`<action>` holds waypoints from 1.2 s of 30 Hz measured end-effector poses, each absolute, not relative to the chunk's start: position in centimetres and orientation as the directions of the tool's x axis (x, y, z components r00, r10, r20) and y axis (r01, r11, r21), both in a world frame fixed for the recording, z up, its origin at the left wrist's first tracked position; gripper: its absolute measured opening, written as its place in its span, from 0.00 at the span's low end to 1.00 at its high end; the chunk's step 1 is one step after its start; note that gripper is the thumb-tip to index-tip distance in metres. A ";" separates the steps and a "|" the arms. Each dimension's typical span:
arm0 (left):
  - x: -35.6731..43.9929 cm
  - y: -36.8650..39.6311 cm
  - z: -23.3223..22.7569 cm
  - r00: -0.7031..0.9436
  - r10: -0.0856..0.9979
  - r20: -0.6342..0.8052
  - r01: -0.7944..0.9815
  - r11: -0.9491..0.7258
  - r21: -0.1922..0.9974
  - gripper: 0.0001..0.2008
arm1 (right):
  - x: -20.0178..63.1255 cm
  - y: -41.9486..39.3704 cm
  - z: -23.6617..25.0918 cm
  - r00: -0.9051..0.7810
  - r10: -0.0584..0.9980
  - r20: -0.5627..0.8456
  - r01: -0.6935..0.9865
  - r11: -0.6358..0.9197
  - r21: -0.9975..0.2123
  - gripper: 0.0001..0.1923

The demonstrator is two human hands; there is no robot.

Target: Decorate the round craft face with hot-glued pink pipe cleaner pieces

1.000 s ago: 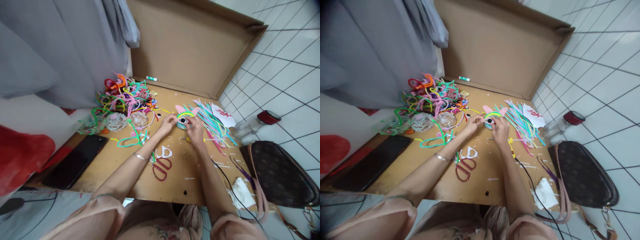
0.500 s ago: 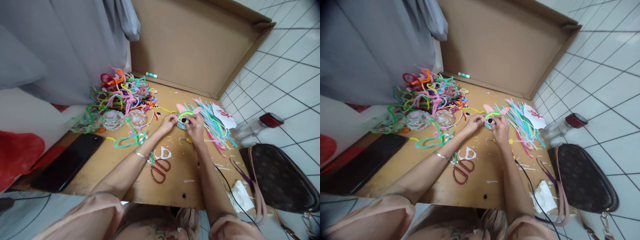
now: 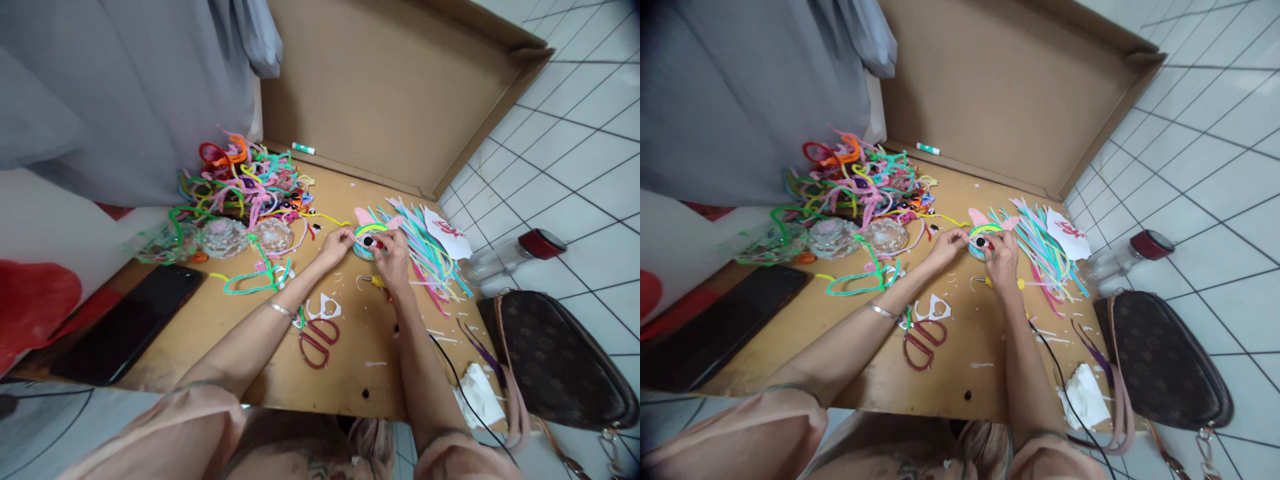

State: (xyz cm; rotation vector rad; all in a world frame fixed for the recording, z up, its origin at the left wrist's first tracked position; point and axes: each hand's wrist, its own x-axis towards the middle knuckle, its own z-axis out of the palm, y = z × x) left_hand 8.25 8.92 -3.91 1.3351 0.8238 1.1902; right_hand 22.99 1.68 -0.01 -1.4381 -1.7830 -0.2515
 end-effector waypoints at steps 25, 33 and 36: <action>8.5 9.1 -4.3 0.194 0.973 0.123 -0.146 -0.096 0.985 0.04 | 22.6 1.2 0.1 -0.018 0.727 0.686 0.912 0.294 -0.287 0.09; 8.4 8.5 -3.7 0.203 0.973 0.113 -0.185 -0.076 0.980 0.04 | 22.5 1.1 0.2 -0.021 0.731 0.682 0.914 0.290 -0.284 0.09; 8.3 8.2 -3.5 0.220 0.966 0.136 -0.208 -0.089 0.974 0.04 | 22.5 1.1 0.1 -0.011 0.727 0.687 0.911 0.290 -0.292 0.10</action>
